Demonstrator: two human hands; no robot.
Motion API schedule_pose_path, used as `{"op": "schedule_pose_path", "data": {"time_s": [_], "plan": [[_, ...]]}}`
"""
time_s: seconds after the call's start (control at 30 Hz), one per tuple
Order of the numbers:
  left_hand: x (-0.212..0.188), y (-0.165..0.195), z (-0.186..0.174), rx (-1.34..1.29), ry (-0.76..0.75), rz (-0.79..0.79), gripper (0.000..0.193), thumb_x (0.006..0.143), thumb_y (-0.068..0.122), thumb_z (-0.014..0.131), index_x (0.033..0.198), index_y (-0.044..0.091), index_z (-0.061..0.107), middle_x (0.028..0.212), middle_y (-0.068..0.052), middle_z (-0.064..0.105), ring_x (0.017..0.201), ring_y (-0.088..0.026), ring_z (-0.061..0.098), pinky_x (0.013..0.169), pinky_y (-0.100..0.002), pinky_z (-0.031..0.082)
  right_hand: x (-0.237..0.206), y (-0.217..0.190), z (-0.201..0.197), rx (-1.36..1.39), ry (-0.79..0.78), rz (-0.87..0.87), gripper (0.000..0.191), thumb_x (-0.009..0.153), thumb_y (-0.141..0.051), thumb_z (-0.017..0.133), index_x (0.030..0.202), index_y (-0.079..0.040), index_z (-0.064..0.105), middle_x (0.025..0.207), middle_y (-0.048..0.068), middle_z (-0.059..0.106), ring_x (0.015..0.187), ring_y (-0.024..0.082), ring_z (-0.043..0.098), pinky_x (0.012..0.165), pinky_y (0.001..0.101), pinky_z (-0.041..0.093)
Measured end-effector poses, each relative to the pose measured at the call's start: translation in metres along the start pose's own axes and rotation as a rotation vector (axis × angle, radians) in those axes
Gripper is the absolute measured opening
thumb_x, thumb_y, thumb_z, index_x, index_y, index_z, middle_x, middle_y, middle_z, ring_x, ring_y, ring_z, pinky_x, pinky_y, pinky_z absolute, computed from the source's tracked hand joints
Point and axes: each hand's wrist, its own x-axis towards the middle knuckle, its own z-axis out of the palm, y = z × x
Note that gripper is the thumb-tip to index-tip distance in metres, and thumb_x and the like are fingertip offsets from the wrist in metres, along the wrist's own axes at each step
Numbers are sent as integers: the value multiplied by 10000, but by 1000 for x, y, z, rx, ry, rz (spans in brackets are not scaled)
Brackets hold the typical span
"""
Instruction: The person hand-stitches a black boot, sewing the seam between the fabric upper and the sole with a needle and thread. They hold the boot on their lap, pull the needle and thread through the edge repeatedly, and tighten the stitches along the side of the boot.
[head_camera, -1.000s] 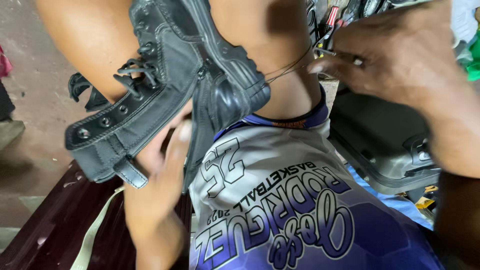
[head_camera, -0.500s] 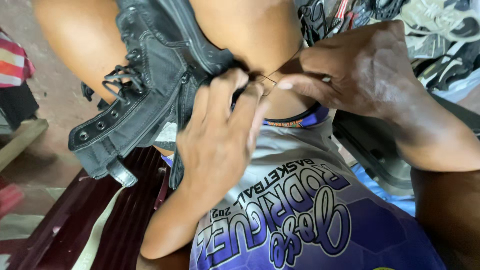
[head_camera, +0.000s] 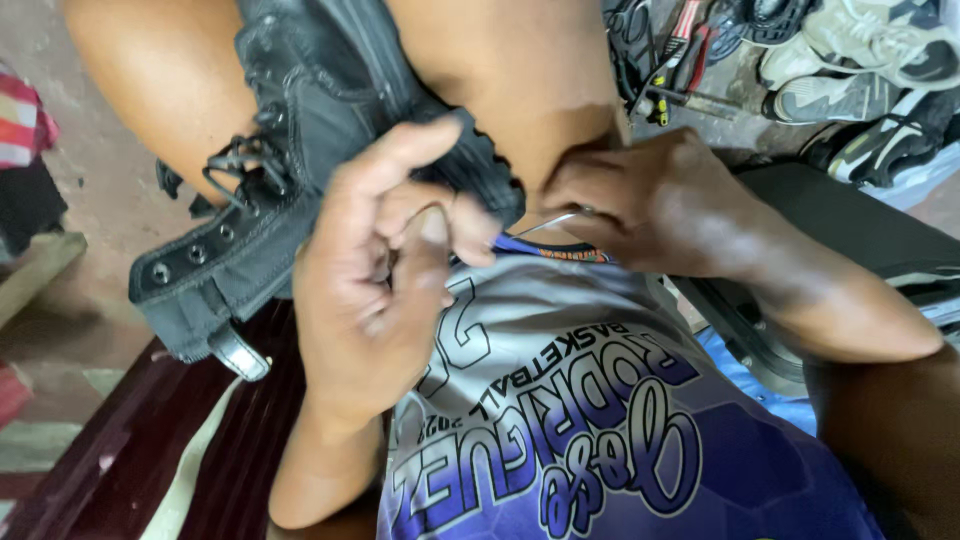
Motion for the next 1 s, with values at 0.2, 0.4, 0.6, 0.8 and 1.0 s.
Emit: {"op": "schedule_pose_path", "data": {"time_s": [0.2,0.4,0.6,0.8,1.0], "plan": [[8,-15,12,657,-156,113,804,915,55,801,1567,176,347,1033,-49,699,698,-135,671,613,-274,534,-17,20,-24,699,-44,89,67,963,-116,710,943,-137,649,827,-21,721,669,68,718,597,225,574],[8,-12,18,574,-7,115,1047,799,89,930,1595,114,251,1031,-61,517,763,-139,557,663,-276,541,64,-41,-27,86,93,-12,173,934,-207,767,1033,-89,687,884,60,724,682,150,693,579,308,540],[3,-10,15,486,-19,103,1116,774,59,942,1612,83,205,1007,-52,487,757,-111,573,667,-248,559,31,11,-60,-426,44,161,238,950,-178,751,1140,-75,651,962,95,711,660,169,671,522,326,506],[9,-10,11,451,-63,142,1063,794,33,905,1570,58,179,1211,-134,560,766,-113,664,653,-252,583,-19,29,-61,-650,1,347,319,967,-149,735,1248,-60,615,1040,130,698,637,189,649,464,343,472],[7,-8,15,445,-65,227,1044,869,44,892,1588,94,137,1408,-175,533,962,-165,717,749,-231,587,-19,-1,-35,-440,-132,279,405,983,-121,719,1356,-46,580,1117,165,685,615,208,627,407,361,438]]}}
